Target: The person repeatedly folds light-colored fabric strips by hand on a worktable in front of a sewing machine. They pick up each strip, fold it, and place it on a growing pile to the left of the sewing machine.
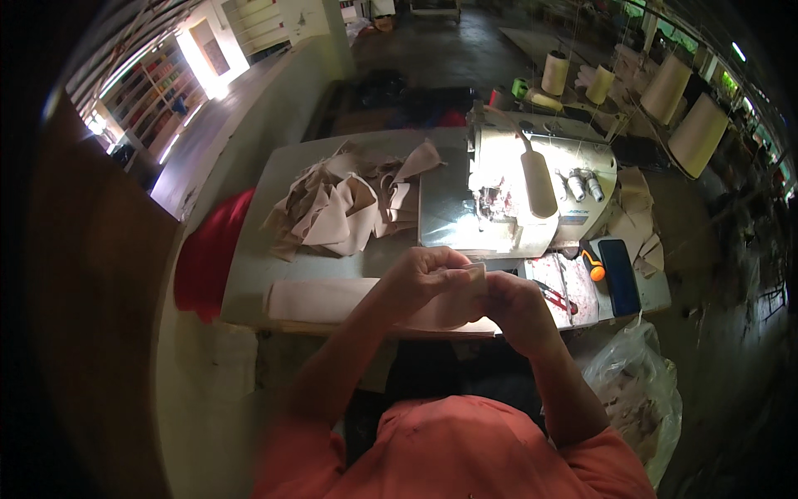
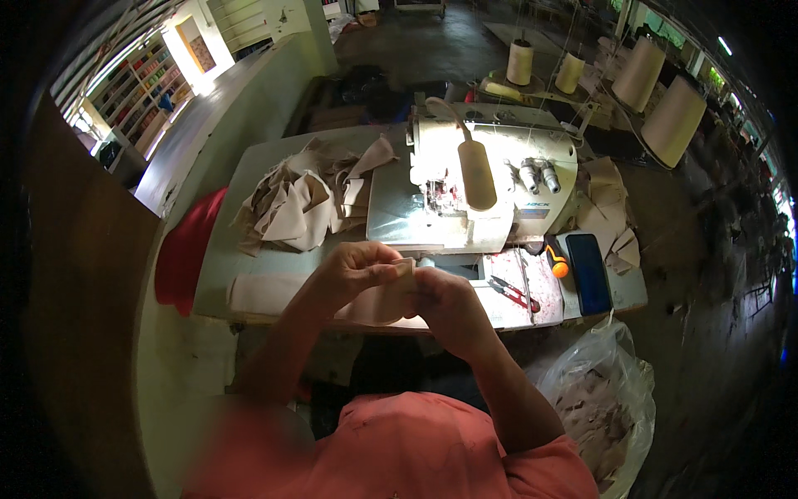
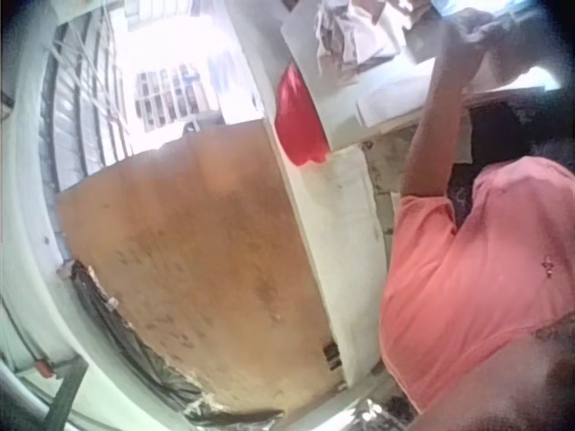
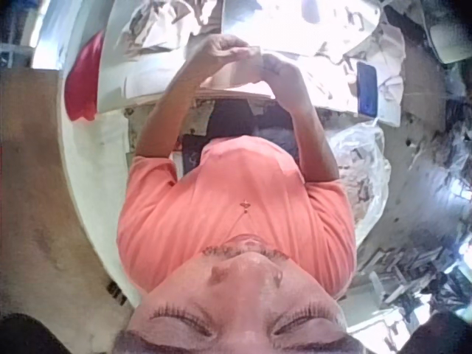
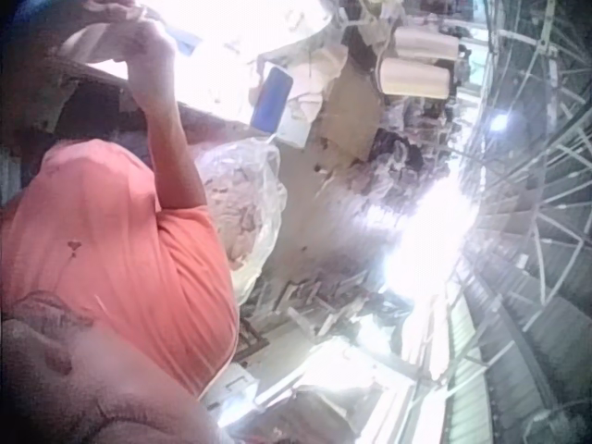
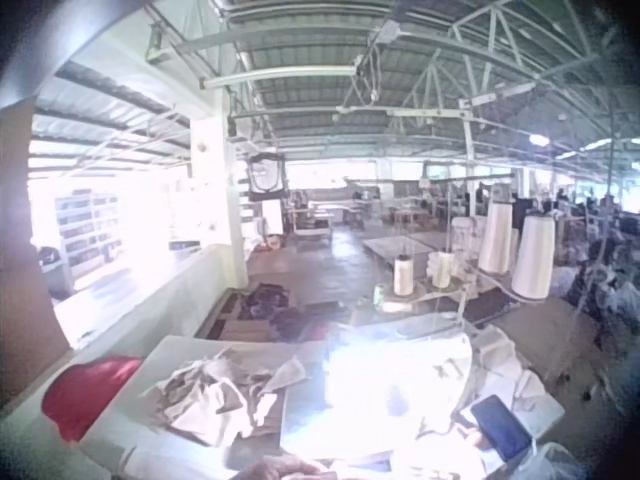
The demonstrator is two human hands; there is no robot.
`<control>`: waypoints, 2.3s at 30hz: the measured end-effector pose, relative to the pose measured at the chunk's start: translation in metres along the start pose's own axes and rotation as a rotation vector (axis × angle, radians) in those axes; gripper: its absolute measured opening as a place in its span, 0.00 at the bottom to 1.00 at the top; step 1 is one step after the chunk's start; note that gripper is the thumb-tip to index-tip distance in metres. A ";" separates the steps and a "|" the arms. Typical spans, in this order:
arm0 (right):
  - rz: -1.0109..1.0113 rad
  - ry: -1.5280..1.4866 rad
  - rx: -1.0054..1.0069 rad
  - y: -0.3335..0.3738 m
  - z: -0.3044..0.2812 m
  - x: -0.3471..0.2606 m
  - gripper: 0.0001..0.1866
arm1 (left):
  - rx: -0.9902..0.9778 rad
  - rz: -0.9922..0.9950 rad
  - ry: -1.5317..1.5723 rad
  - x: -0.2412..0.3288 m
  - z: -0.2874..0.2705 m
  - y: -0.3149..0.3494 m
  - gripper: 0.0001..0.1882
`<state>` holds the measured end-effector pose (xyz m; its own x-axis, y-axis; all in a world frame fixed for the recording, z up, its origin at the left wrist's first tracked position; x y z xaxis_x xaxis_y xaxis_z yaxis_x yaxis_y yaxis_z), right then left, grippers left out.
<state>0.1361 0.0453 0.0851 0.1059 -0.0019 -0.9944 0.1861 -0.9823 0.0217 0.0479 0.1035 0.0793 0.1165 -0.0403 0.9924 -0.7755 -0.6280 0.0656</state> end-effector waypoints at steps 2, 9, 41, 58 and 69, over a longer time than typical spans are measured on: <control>0.002 -0.047 0.020 0.000 -0.003 0.002 0.07 | 0.079 -0.021 -0.016 0.002 -0.005 -0.001 0.12; 0.045 -0.313 0.182 -0.022 -0.029 0.049 0.12 | 0.401 0.322 -0.597 0.025 -0.016 -0.035 0.07; -0.020 -0.414 0.430 0.006 -0.061 0.086 0.09 | 0.201 0.482 -1.194 0.000 -0.045 -0.113 0.15; 0.065 -0.200 0.396 0.052 -0.056 0.074 0.08 | 0.338 0.217 -0.939 -0.039 0.055 0.003 0.05; -0.055 -0.261 0.184 0.003 -0.009 0.030 0.04 | 0.359 0.257 -0.104 -0.026 0.041 0.068 0.06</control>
<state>0.1489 0.0438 0.0562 -0.1580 0.0276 -0.9871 0.0021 -0.9996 -0.0283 0.0176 0.0302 0.0539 0.0241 -0.2960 0.9549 -0.5254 -0.8163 -0.2398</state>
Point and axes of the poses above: each hand's wrist, its own y-axis away from the middle knuckle, its own z-axis out of the palm, x = y × z, the point moved 9 cm from there along -y, towards the middle knuckle, and after that the axes turned 6 degrees about -x, right-handed, at the moved point
